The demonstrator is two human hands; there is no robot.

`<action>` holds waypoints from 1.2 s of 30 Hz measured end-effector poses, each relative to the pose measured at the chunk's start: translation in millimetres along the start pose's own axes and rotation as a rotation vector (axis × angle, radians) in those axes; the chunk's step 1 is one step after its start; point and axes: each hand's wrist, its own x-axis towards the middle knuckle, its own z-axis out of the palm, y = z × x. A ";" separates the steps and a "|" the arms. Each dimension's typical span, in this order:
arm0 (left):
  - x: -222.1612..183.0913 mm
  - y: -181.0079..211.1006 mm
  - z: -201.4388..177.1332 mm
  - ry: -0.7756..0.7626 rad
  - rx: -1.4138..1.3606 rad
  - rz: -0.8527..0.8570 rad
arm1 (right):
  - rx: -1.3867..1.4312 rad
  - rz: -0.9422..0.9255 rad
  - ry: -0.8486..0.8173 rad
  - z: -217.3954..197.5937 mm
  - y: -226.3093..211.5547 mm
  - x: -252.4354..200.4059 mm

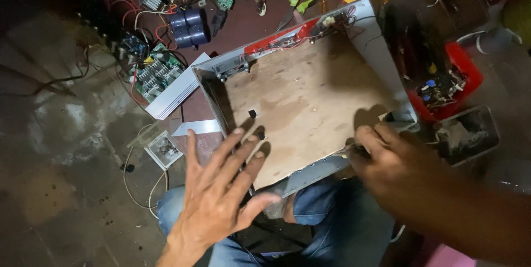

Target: Cutting and fitting a wooden panel into an electronics enclosure using a utility knife.

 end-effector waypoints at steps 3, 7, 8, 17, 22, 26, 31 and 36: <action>11.0 5.6 -0.8 -0.065 0.006 0.069 | -0.034 0.116 0.035 -19.7 4.1 -1.2; 15.6 5.4 0.0 0.014 -0.004 0.213 | 0.073 0.366 0.100 8.3 -7.1 -23.7; 15.8 8.4 -4.5 0.042 0.040 0.275 | 0.096 0.522 -0.086 24.0 -18.1 -34.9; 24.9 -8.0 -9.6 0.204 -0.182 0.193 | 0.284 0.867 -0.171 10.4 9.5 0.9; 12.3 -11.8 8.0 0.281 -0.281 0.154 | 0.011 0.559 0.350 45.9 13.4 -4.2; 7.9 -10.5 8.0 0.356 -0.351 0.115 | -0.018 0.420 0.623 31.9 18.5 -2.5; -12.2 -2.5 14.6 0.468 -0.414 0.025 | 0.075 0.656 0.486 61.9 5.3 -11.6; -12.7 2.0 12.0 0.427 -0.324 -0.032 | -0.024 0.557 0.650 55.9 1.2 -2.3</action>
